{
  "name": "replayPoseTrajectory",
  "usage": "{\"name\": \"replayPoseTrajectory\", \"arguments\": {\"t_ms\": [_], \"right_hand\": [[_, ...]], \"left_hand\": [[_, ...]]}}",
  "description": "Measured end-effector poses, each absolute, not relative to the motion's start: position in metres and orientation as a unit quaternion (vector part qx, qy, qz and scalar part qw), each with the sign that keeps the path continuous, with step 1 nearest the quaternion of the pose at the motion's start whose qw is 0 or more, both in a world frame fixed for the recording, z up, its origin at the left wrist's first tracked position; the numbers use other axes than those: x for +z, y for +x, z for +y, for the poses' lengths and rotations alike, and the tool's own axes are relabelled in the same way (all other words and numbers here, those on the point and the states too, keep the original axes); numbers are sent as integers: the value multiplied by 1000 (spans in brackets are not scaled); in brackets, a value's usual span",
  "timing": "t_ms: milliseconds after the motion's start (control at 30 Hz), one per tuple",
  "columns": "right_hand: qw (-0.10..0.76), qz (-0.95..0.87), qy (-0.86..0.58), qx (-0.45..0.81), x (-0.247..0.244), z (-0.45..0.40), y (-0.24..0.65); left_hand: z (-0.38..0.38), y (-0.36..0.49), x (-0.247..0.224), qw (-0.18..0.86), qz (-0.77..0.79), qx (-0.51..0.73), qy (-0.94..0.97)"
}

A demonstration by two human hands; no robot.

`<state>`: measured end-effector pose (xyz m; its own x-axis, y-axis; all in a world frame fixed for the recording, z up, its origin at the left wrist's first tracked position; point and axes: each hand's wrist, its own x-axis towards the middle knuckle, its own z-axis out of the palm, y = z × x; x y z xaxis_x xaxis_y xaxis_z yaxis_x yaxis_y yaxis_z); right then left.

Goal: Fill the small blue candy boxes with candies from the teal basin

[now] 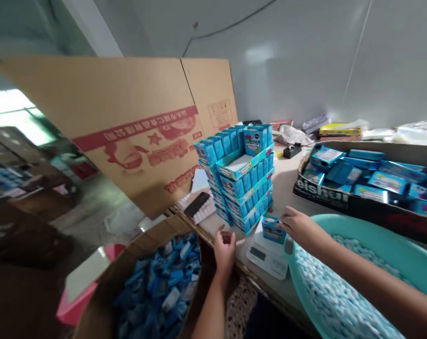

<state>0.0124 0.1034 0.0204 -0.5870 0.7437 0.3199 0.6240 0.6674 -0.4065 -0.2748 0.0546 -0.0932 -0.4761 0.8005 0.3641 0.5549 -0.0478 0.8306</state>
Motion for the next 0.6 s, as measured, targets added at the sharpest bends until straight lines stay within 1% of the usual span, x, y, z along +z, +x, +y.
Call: {"name": "replayPoseTrajectory", "arguments": {"t_ms": [133,267,367,500,600], "right_hand": [[218,-882,-394,143,35,98,9],[188,-876,-428,119,53,88,23],[115,-852,-501,101,50,76,47],[-3,-814,-560,156,40,53,66],[-85,-796,-570,185,38,47,64]], "left_hand": [[57,-277,-89,98,671,532,506],[68,-274,-84,100,676,521,511],[80,-271,-89,110,690,505,507],[82,-266,-93,102,695,511,495],[79,-263,-92,93,684,514,510]]}}
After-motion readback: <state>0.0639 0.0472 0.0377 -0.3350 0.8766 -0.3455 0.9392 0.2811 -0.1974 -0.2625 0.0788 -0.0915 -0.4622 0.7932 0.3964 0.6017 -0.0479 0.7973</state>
